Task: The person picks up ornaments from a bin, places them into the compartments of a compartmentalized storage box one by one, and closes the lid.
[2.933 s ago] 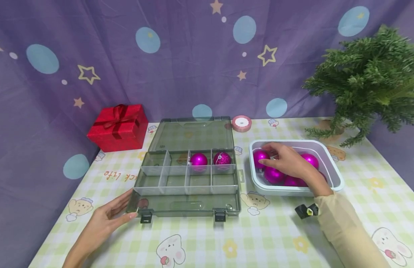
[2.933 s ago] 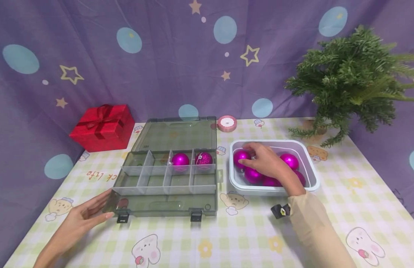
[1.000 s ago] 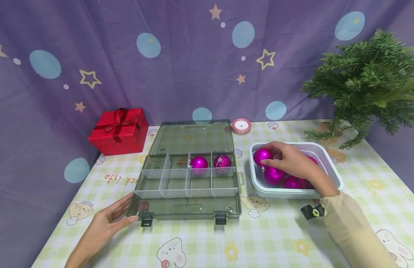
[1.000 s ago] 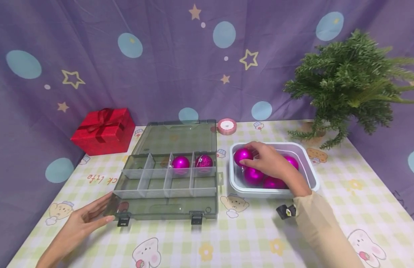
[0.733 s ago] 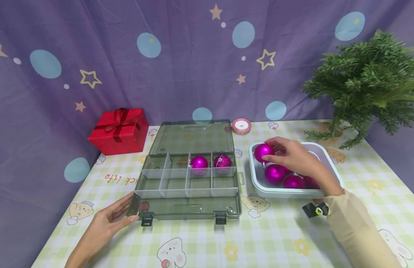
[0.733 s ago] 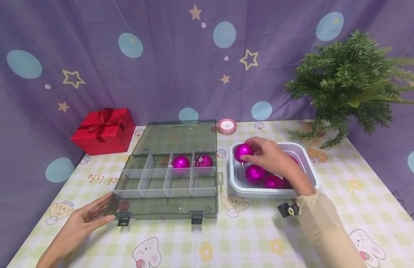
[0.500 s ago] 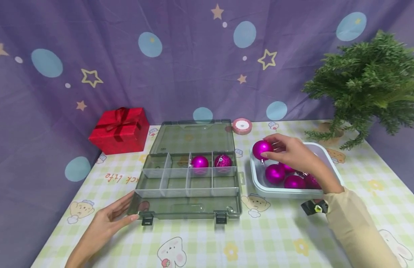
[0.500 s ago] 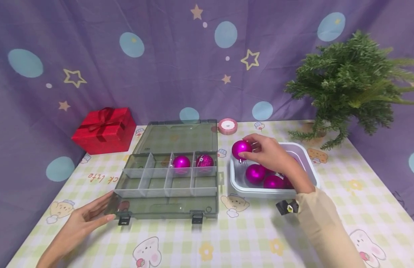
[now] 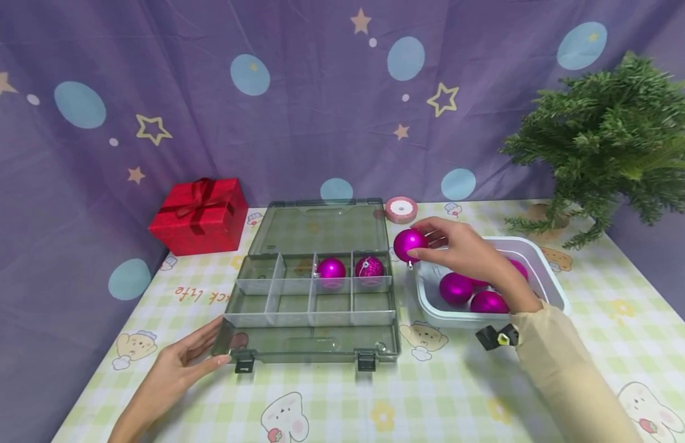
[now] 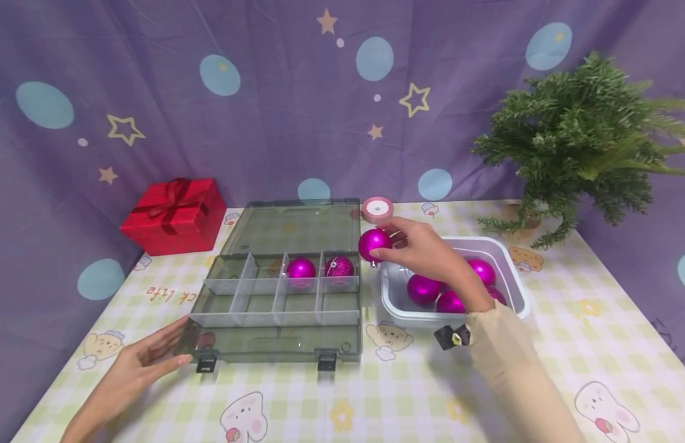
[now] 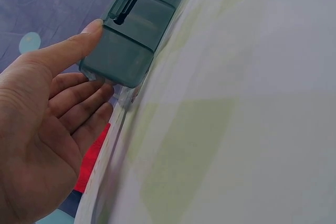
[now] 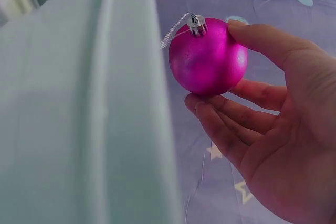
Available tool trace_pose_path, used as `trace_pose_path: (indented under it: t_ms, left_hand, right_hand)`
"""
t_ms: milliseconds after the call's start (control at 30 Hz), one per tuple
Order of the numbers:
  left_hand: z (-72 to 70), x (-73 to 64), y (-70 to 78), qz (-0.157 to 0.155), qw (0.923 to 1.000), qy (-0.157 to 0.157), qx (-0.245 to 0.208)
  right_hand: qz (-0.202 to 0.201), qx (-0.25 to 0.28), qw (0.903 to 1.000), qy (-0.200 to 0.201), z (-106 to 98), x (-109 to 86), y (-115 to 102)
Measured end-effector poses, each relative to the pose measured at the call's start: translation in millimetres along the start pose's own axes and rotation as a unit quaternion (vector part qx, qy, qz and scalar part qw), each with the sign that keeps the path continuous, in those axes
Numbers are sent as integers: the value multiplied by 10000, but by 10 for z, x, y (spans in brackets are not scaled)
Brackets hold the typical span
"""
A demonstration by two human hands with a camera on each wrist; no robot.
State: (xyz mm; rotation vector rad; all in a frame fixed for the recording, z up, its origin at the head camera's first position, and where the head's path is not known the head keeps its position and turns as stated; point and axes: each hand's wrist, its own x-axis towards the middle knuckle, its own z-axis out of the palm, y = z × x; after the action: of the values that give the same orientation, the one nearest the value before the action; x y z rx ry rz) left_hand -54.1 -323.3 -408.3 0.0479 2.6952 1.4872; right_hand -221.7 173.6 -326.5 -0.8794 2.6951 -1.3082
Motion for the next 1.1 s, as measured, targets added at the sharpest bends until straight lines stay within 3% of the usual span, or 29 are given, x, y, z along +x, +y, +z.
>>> trace_pose_path:
  t_ms: [800, 1100]
  left_hand:
    - [0, 4, -13, 4, 10000, -49, 50]
    - [14, 3, -6, -73, 10000, -29, 51]
  right_hand:
    - [-568, 57, 9975, -407, 435, 472, -262]
    - [-513, 286, 9967, -554, 594, 599, -329]
